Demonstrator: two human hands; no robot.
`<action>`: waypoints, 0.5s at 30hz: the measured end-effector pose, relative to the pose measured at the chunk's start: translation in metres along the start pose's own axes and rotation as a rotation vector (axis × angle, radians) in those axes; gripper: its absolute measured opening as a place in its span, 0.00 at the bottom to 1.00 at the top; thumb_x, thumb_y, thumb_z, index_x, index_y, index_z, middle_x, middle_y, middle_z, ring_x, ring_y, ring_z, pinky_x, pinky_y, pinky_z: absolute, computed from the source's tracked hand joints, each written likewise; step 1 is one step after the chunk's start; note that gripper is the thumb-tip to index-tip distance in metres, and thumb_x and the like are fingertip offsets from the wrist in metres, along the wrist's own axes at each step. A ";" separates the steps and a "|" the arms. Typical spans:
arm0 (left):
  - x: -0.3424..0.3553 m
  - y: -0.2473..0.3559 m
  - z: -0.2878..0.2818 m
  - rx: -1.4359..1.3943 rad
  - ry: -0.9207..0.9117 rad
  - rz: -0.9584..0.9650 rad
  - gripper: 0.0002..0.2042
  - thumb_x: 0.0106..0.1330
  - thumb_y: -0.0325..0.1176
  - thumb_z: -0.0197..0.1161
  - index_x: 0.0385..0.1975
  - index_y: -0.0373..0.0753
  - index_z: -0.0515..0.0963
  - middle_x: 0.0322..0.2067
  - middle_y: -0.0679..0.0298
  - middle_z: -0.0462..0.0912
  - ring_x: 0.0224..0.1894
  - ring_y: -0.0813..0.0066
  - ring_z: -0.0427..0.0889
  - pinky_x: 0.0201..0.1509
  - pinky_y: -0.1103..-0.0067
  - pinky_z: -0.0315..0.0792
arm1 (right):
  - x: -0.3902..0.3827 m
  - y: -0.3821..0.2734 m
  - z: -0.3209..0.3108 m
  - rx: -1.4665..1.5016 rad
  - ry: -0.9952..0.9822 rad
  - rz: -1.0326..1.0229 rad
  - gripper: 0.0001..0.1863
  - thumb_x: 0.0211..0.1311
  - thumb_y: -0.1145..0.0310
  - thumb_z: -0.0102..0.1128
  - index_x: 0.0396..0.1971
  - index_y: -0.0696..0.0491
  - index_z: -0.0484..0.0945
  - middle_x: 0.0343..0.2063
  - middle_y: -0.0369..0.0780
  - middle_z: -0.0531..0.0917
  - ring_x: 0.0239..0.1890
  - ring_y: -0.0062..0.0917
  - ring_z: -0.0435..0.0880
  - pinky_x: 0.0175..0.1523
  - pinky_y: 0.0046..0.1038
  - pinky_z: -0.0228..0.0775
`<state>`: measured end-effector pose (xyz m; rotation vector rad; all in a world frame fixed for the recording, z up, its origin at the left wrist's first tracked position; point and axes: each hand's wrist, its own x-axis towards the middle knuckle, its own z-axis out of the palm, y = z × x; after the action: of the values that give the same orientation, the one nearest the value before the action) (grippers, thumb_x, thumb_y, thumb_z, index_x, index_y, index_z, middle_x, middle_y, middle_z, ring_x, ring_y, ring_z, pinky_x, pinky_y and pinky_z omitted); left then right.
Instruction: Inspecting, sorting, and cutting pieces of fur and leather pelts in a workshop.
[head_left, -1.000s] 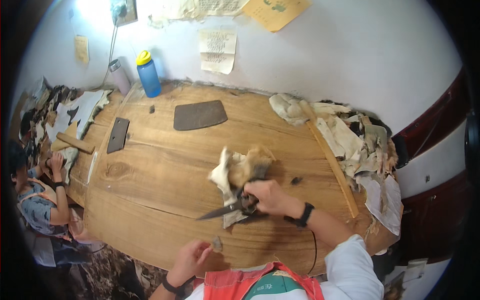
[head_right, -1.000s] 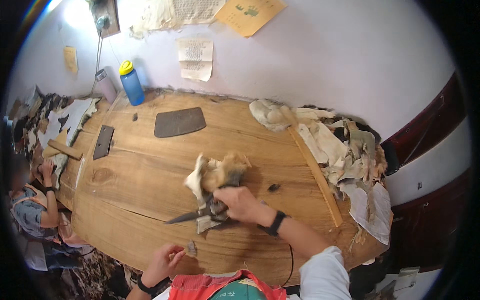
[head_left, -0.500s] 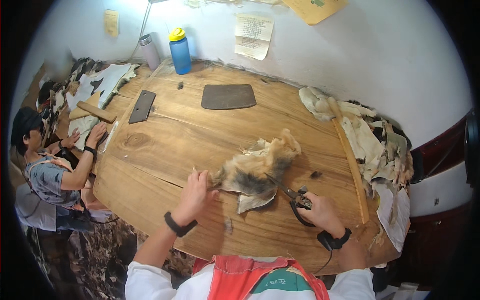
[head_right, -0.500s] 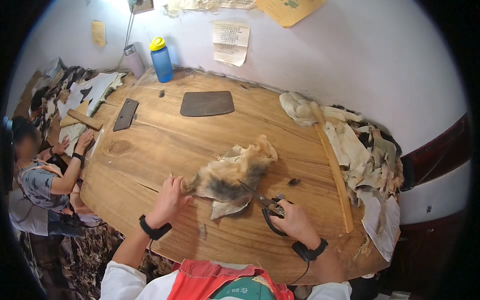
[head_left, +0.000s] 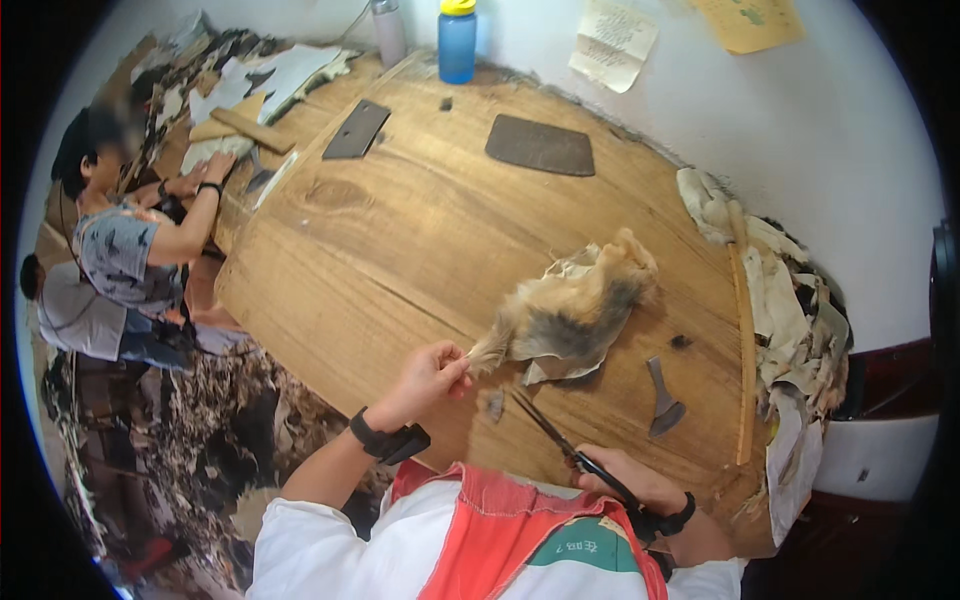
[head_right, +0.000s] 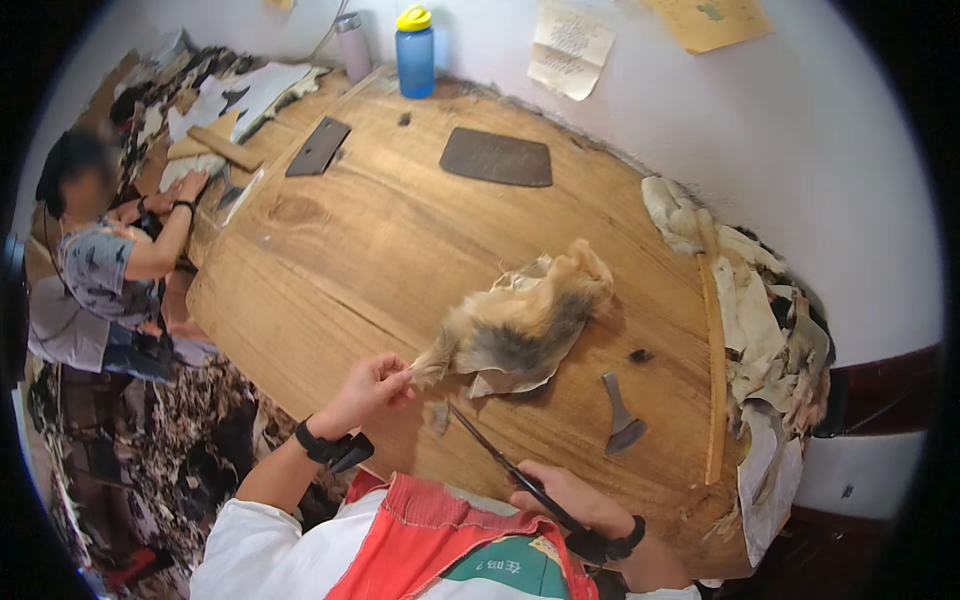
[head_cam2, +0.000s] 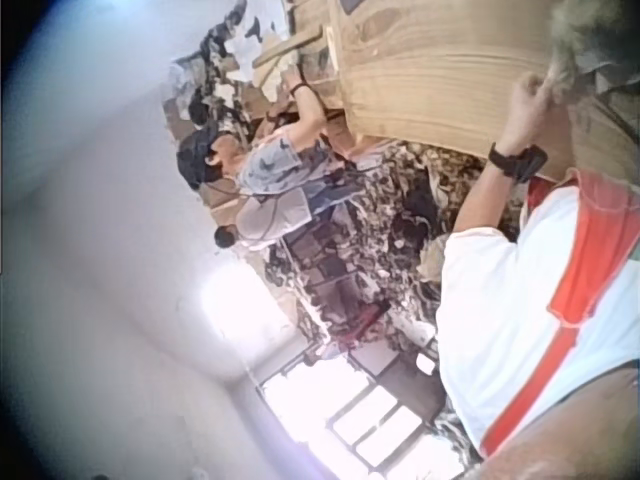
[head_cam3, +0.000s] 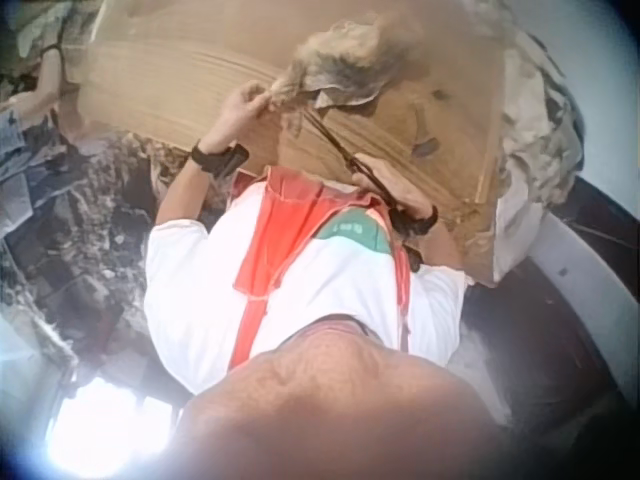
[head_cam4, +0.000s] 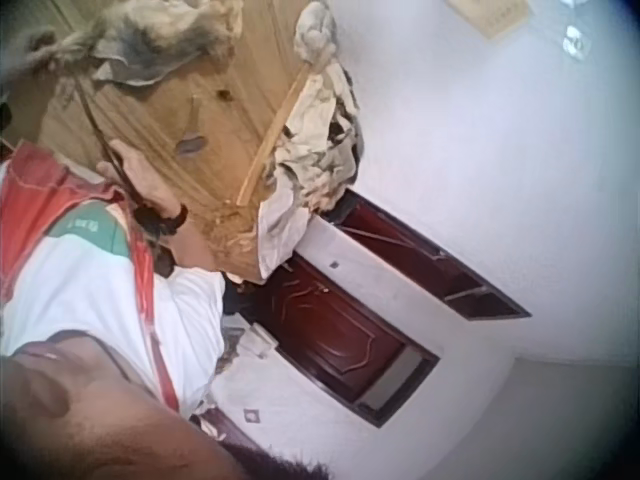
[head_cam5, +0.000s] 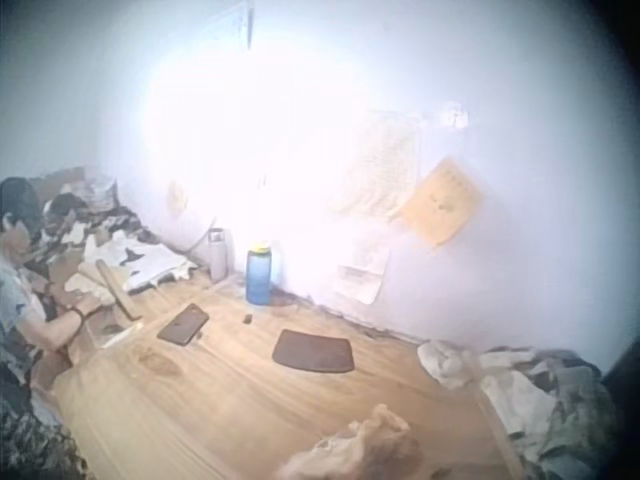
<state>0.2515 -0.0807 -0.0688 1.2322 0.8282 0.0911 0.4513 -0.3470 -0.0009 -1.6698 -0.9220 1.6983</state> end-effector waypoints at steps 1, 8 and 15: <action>-0.006 -0.005 0.000 -0.016 0.013 -0.013 0.10 0.68 0.35 0.58 0.35 0.33 0.74 0.24 0.64 0.82 0.23 0.82 0.78 0.26 0.85 0.71 | 0.005 -0.001 0.006 -0.073 -0.090 0.028 0.21 0.63 0.53 0.60 0.37 0.57 0.72 0.28 0.37 0.74 0.33 0.21 0.71 0.40 0.25 0.66; -0.041 -0.013 0.012 -0.272 -0.118 -0.177 0.08 0.69 0.36 0.58 0.35 0.38 0.75 0.26 0.66 0.81 0.24 0.84 0.77 0.27 0.89 0.68 | 0.043 -0.003 0.024 0.180 -0.177 0.020 0.23 0.69 0.47 0.49 0.29 0.54 0.69 0.22 0.32 0.69 0.25 0.16 0.67 0.28 0.21 0.59; -0.051 -0.014 0.016 -0.230 -0.118 -0.147 0.08 0.68 0.35 0.58 0.33 0.38 0.75 0.23 0.68 0.80 0.23 0.85 0.76 0.27 0.89 0.68 | 0.048 -0.013 0.038 0.203 -0.056 0.156 0.22 0.67 0.46 0.51 0.24 0.49 0.69 0.13 0.26 0.64 0.14 0.11 0.62 0.18 0.19 0.50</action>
<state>0.2193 -0.1235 -0.0535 0.9489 0.7798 -0.0058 0.4102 -0.3037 -0.0205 -1.6003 -0.6333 1.8828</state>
